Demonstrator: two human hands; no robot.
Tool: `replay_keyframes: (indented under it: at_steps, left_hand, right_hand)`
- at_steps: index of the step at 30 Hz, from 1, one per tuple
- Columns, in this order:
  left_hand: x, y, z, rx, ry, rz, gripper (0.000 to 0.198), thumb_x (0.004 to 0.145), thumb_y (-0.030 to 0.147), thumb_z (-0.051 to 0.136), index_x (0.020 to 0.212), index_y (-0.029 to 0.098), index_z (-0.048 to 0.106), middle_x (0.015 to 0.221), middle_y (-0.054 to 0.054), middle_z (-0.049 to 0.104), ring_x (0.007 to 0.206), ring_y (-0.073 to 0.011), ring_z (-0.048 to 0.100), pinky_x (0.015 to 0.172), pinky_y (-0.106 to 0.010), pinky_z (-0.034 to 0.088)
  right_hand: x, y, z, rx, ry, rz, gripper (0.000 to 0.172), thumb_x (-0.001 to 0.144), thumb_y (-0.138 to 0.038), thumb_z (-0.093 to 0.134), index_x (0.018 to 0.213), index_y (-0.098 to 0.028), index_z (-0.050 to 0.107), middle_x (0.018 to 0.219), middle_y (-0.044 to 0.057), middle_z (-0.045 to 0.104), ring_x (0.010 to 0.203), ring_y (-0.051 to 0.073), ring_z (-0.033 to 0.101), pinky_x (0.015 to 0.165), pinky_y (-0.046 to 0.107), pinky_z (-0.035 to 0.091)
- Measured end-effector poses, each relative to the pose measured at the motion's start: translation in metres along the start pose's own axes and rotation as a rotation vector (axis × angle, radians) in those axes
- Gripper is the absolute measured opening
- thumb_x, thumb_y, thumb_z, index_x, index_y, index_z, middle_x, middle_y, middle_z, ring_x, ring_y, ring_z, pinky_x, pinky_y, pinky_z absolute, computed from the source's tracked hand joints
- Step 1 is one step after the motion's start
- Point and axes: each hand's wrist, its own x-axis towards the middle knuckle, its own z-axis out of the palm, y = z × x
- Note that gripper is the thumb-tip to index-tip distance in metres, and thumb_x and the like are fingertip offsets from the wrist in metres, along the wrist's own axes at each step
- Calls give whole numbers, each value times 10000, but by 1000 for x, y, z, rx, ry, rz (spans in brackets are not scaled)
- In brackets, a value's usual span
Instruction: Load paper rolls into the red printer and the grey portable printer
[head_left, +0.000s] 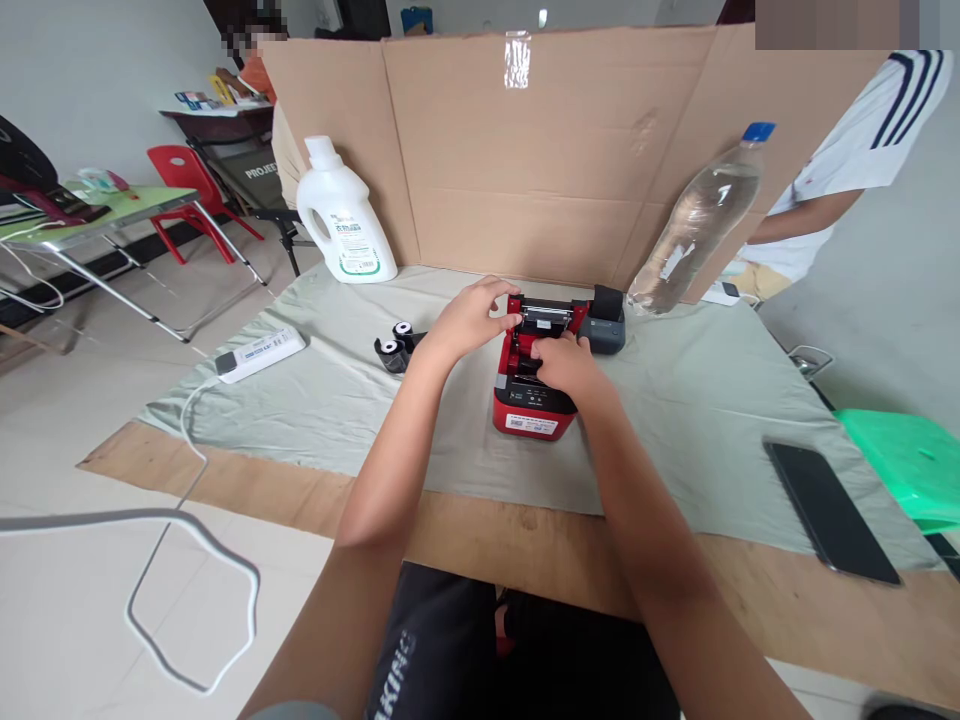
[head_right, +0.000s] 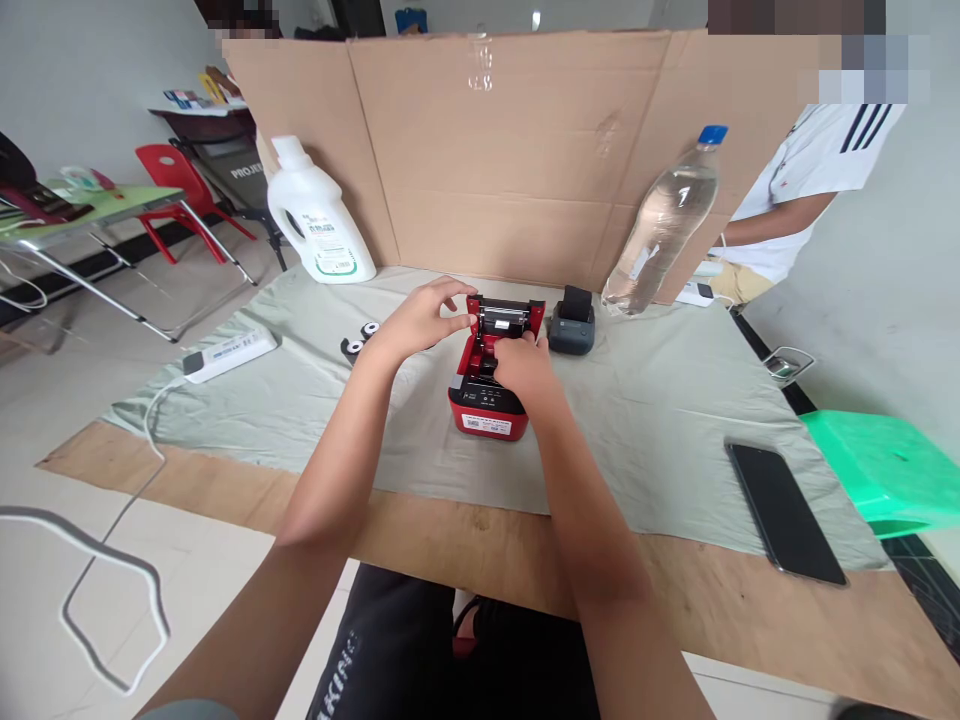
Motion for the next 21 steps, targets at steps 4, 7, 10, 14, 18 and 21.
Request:
replay_keyframes:
  at_steps: [4,7,10,14,18,21]
  left_hand:
    - [0,1,0,8,-6,6,344,866,267,694,1208,239,708,1241,-59,668,940,-203,659,922,-368,538]
    - [0,4,-1,30,-22,12,354,866,238,683,1219,229,707,1251,-65,663,932,-205,654,918,-374,541]
    - [-1,6,-2,44,-33,23,362,863,212,669,1222,232,708,1262,-67,655,906,-199,649,905,-375,548]
    - [-2,6,0,52,-40,27,369,860,210,674,1226,240,706,1266,-65,647,898,-198,645,891,-369,550]
    - [-3,8,1,92,-35,28,386,864,219,675,1250,233,699,1284,-68,638,873,-196,641,875,-375,547]
    - [-5,14,-1,148,-72,-4,410,883,208,656,1292,226,684,1332,-73,612,904,-197,649,882,-364,537]
  right_hand:
    - [1,-4,2,-23,-15,15,301,855,-61,554,1028,-192,762,1123,139,750,1220,341,534,1018,482,339]
    - [-3,-1,-8,14,-54,14,309,901,-82,521,998,-210,786,1124,135,752,1236,330,540,1032,498,341]
    - [-13,8,-23,121,-72,-8,316,956,-145,489,995,-248,785,1031,79,758,1117,282,611,1018,472,363]
    - [-24,20,-38,259,-94,-129,234,958,-287,555,863,-255,766,802,6,707,837,204,639,881,358,415]
    - [-26,16,-38,195,-173,-230,241,889,-195,598,652,-206,643,674,-17,606,694,145,550,734,295,367]
    - [-27,8,-37,156,-145,-234,277,862,-123,570,596,-199,555,632,-18,518,631,127,452,629,285,300]
